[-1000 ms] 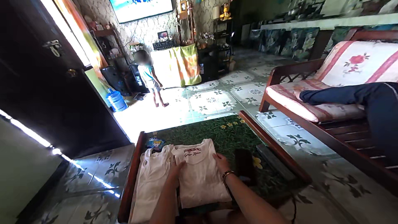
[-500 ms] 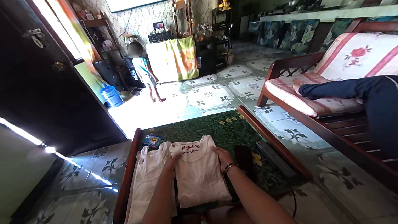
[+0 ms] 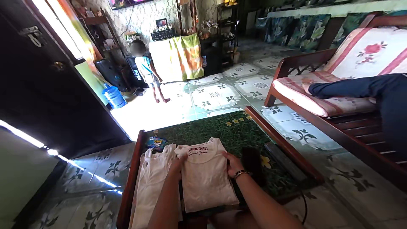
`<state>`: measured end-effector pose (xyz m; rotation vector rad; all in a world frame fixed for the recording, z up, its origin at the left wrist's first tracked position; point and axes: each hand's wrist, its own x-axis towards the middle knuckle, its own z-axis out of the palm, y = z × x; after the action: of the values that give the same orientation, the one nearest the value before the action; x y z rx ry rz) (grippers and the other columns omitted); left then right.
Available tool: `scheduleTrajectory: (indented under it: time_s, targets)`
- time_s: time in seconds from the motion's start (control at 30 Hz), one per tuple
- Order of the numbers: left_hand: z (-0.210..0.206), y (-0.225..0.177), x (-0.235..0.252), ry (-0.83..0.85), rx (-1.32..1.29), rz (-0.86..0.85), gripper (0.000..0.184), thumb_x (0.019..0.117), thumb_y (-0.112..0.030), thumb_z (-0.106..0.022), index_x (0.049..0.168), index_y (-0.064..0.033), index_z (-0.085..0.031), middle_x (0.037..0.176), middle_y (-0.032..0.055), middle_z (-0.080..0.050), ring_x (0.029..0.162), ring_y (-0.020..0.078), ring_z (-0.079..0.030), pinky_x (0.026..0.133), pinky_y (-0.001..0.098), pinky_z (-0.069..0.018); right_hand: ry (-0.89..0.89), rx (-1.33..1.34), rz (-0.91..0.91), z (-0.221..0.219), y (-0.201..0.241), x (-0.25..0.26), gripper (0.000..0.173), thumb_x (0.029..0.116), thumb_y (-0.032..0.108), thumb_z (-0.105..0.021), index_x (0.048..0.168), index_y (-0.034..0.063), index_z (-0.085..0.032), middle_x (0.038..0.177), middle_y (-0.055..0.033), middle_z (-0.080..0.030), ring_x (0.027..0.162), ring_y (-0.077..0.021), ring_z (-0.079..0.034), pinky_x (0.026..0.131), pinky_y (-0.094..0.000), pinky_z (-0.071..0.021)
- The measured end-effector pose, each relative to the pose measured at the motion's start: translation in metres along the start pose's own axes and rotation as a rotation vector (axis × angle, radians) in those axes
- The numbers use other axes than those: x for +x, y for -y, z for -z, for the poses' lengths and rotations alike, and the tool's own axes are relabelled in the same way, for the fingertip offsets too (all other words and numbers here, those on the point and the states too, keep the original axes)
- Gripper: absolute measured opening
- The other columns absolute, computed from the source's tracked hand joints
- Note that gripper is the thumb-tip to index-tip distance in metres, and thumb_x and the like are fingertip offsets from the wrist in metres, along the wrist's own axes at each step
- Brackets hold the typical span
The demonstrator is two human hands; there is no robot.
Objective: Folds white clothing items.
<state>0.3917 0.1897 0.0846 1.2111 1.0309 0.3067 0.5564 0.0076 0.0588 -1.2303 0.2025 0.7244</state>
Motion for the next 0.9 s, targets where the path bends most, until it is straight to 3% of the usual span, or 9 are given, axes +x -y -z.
scheduleTrajectory:
  time_s: [0.13, 0.27, 0.33, 0.4, 0.53, 0.63, 0.77, 0.9]
  targets:
    - [-0.003, 0.001, 0.001, -0.049, 0.078, 0.007, 0.054, 0.0998, -0.028, -0.067, 0.138, 0.0064, -0.05, 0.122, 0.0266, -0.064, 0.11, 0.0347, -0.064, 0.097, 0.0514, -0.0522, 0.033, -0.108, 0.042, 0.001, -0.002, -0.002, 0.033, 0.1015, 0.016, -0.063, 0.128, -0.0027, -0.061, 0.117, -0.0204, -0.066, 0.104, -0.0272, -0.065, 0.091, -0.0464, -0.0537]
    - [0.004, 0.006, -0.003, -0.02, 0.013, -0.002, 0.061, 0.0989, -0.027, -0.068, 0.145, 0.0044, -0.044, 0.126, 0.0273, -0.062, 0.114, 0.0358, -0.063, 0.097, 0.0533, -0.0523, 0.196, -0.315, 0.024, 0.012, 0.005, -0.019, 0.047, 0.1019, 0.021, -0.063, 0.144, 0.0048, -0.051, 0.129, -0.0208, -0.063, 0.112, -0.0302, -0.064, 0.093, -0.0492, -0.0537]
    - [0.011, 0.008, -0.01, 0.044, -0.005, 0.013, 0.057, 0.1012, -0.028, -0.064, 0.144, 0.003, -0.044, 0.122, 0.0251, -0.064, 0.108, 0.033, -0.066, 0.093, 0.0511, -0.0547, 0.232, -0.432, 0.002, 0.023, 0.005, -0.035, 0.054, 0.1009, 0.022, -0.065, 0.149, 0.0077, -0.048, 0.134, -0.0213, -0.061, 0.115, -0.0324, -0.063, 0.093, -0.0512, -0.053]
    - [0.019, 0.011, -0.018, 0.125, 0.025, 0.065, 0.054, 0.1034, -0.03, -0.06, 0.145, 0.0004, -0.042, 0.12, 0.0228, -0.065, 0.105, 0.0308, -0.067, 0.091, 0.0494, -0.0558, 0.257, -0.567, -0.006, 0.039, -0.002, -0.049, 0.064, 0.0997, 0.023, -0.067, 0.156, 0.0113, -0.039, 0.138, -0.0242, -0.058, 0.118, -0.0365, -0.062, 0.097, -0.0543, -0.0515]
    - [0.028, 0.022, -0.043, 0.248, 0.105, 0.085, 0.064, 0.1019, -0.024, -0.063, 0.154, -0.0063, -0.029, 0.128, 0.0221, -0.063, 0.109, 0.0311, -0.067, 0.092, 0.0491, -0.0567, 0.327, -0.783, 0.072, 0.065, -0.017, -0.07, 0.086, 0.0966, 0.024, -0.071, 0.165, 0.0177, -0.018, 0.124, -0.0282, -0.062, 0.103, -0.0362, -0.065, 0.093, -0.0523, -0.0523]
    - [0.027, 0.033, -0.071, 0.266, 0.238, 0.032, 0.083, 0.0962, -0.016, -0.07, 0.16, -0.0081, -0.018, 0.139, 0.0231, -0.056, 0.117, 0.0311, -0.064, 0.098, 0.0496, -0.055, 0.332, -0.898, 0.158, 0.07, -0.018, -0.091, 0.075, 0.1, 0.021, -0.066, 0.163, 0.0168, -0.025, 0.12, -0.0257, -0.064, 0.099, -0.0332, -0.064, 0.093, -0.0493, -0.0522]
    - [0.022, 0.057, -0.087, 0.169, 0.336, -0.028, 0.096, 0.0935, -0.016, -0.074, 0.162, -0.0062, -0.008, 0.141, 0.0264, -0.053, 0.12, 0.0314, -0.063, 0.101, 0.0479, -0.0539, 0.29, -1.053, 0.349, 0.078, -0.037, -0.1, 0.047, 0.105, 0.017, -0.055, 0.152, 0.0117, -0.049, 0.124, -0.025, -0.063, 0.104, -0.0322, -0.064, 0.095, -0.0446, -0.0512]
    - [0.017, 0.074, -0.086, 0.051, 0.394, -0.14, 0.098, 0.0933, -0.022, -0.074, 0.163, -0.0055, -0.007, 0.145, 0.0269, -0.05, 0.125, 0.0306, -0.06, 0.104, 0.0459, -0.052, 0.218, -1.243, 0.539, 0.077, -0.045, -0.106, 0.042, 0.1041, 0.008, -0.048, 0.145, 0.0128, -0.059, 0.115, -0.0252, -0.065, 0.102, -0.0356, -0.065, 0.094, -0.0447, -0.0524]
